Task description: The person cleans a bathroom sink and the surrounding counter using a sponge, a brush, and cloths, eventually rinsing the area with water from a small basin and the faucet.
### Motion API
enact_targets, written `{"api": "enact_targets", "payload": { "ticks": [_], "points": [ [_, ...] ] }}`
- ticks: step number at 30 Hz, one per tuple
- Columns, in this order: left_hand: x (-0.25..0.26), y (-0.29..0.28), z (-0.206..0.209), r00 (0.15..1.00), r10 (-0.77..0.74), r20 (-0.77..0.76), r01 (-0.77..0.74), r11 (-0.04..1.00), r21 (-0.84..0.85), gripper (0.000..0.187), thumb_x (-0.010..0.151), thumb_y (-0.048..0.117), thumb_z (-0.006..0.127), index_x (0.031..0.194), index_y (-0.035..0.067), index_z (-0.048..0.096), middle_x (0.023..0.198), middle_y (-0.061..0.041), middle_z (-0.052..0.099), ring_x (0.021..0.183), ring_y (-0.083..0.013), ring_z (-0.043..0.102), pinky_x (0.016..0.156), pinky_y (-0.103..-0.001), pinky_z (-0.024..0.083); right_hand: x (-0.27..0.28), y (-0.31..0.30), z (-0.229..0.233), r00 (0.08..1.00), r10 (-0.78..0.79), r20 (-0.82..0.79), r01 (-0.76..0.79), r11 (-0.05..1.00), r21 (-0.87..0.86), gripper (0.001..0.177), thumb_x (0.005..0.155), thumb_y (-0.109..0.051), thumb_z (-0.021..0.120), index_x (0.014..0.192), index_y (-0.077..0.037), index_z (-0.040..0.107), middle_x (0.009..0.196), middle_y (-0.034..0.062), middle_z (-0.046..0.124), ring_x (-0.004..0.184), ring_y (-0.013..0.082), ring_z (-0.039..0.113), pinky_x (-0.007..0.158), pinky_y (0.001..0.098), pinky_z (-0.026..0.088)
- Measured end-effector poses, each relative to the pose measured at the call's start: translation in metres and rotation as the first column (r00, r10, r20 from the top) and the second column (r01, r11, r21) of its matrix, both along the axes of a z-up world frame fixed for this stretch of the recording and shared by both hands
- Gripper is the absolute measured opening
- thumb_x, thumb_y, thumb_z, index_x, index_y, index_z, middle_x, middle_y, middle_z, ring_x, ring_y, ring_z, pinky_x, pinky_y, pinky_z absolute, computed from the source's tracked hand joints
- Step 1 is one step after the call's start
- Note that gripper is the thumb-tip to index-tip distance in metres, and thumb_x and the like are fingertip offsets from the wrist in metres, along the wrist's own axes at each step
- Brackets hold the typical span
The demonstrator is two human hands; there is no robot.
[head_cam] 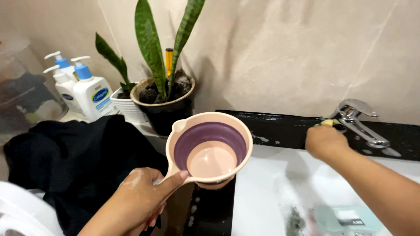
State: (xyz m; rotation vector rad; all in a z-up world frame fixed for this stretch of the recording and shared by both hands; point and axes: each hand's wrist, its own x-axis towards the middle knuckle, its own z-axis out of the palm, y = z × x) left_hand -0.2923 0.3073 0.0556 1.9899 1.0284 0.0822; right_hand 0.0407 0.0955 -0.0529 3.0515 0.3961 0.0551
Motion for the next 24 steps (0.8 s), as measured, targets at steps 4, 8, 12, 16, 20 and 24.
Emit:
{"api": "enact_targets", "payload": {
  "ticks": [4,8,12,16,20,24],
  "points": [
    [-0.002,-0.002,-0.006,0.999,-0.008,0.034,0.009,1.0,-0.021,0.051,0.068,0.04,0.066,0.048,-0.003,0.048,0.036,-0.011,0.044,0.026,-0.0181,0.04,0.027,-0.03,0.03,-0.01,-0.047,-0.02,0.995,0.06,0.081,-0.056,0.998,-0.041,0.032,0.082,-0.015,0.041,0.112,-0.01,0.051,0.113,0.0147,0.051,0.094,0.0292,0.058,0.078,0.0374,0.049],
    [0.001,-0.014,-0.002,0.998,-0.009,0.066,0.012,0.999,-0.04,0.05,0.069,0.039,0.066,0.049,-0.002,0.046,0.038,-0.01,0.042,0.027,-0.0179,0.039,0.028,-0.03,0.03,-0.028,-0.047,-0.011,0.984,0.173,0.048,-0.174,0.984,0.025,0.031,0.087,-0.015,0.038,0.117,-0.017,0.047,0.115,0.0135,0.048,0.089,0.0291,0.059,0.077,0.0385,0.049],
    [0.005,-0.04,0.003,0.993,-0.003,0.121,0.022,0.988,-0.156,0.045,0.07,0.037,0.066,0.052,0.0,0.047,0.04,-0.006,0.039,0.03,-0.0151,0.036,0.03,-0.028,0.028,-0.07,-0.071,-0.025,0.948,0.319,0.012,-0.301,0.88,0.369,0.043,0.078,-0.015,0.046,0.12,-0.023,0.042,0.099,0.0103,0.053,0.083,0.0267,0.058,0.076,0.0379,0.048],
    [0.008,-0.067,0.008,0.988,-0.046,0.148,0.067,0.988,-0.141,0.045,0.07,0.037,0.064,0.052,0.0,0.047,0.039,-0.006,0.041,0.031,-0.0148,0.038,0.03,-0.028,0.031,-0.067,-0.166,-0.069,0.928,-0.28,-0.244,0.275,0.96,-0.059,0.046,0.086,-0.017,0.044,0.131,-0.016,0.033,0.108,0.0138,0.055,0.079,0.0208,0.063,0.063,0.0313,0.059],
    [0.005,-0.099,0.004,0.993,-0.015,0.117,0.04,0.976,-0.212,0.045,0.071,0.038,0.065,0.053,0.003,0.044,0.041,-0.006,0.04,0.03,-0.0145,0.036,0.03,-0.029,0.026,-0.066,-0.25,-0.149,0.95,-0.14,-0.278,0.073,0.968,-0.239,0.053,0.082,-0.014,0.044,0.128,0.005,0.024,0.098,0.0204,0.059,0.071,0.0212,0.067,0.057,0.0289,0.055],
    [0.007,-0.128,-0.001,0.994,-0.068,0.083,0.079,0.988,-0.132,0.047,0.07,0.04,0.064,0.051,0.001,0.046,0.039,-0.008,0.041,0.029,-0.016,0.039,0.03,-0.029,0.032,-0.108,-0.193,-0.168,0.665,0.194,-0.722,-0.179,0.979,0.098,0.069,0.07,-0.016,0.063,0.124,0.001,0.023,0.102,0.0164,0.058,0.088,0.0223,0.06,0.075,0.0277,0.05]
  ]
}}
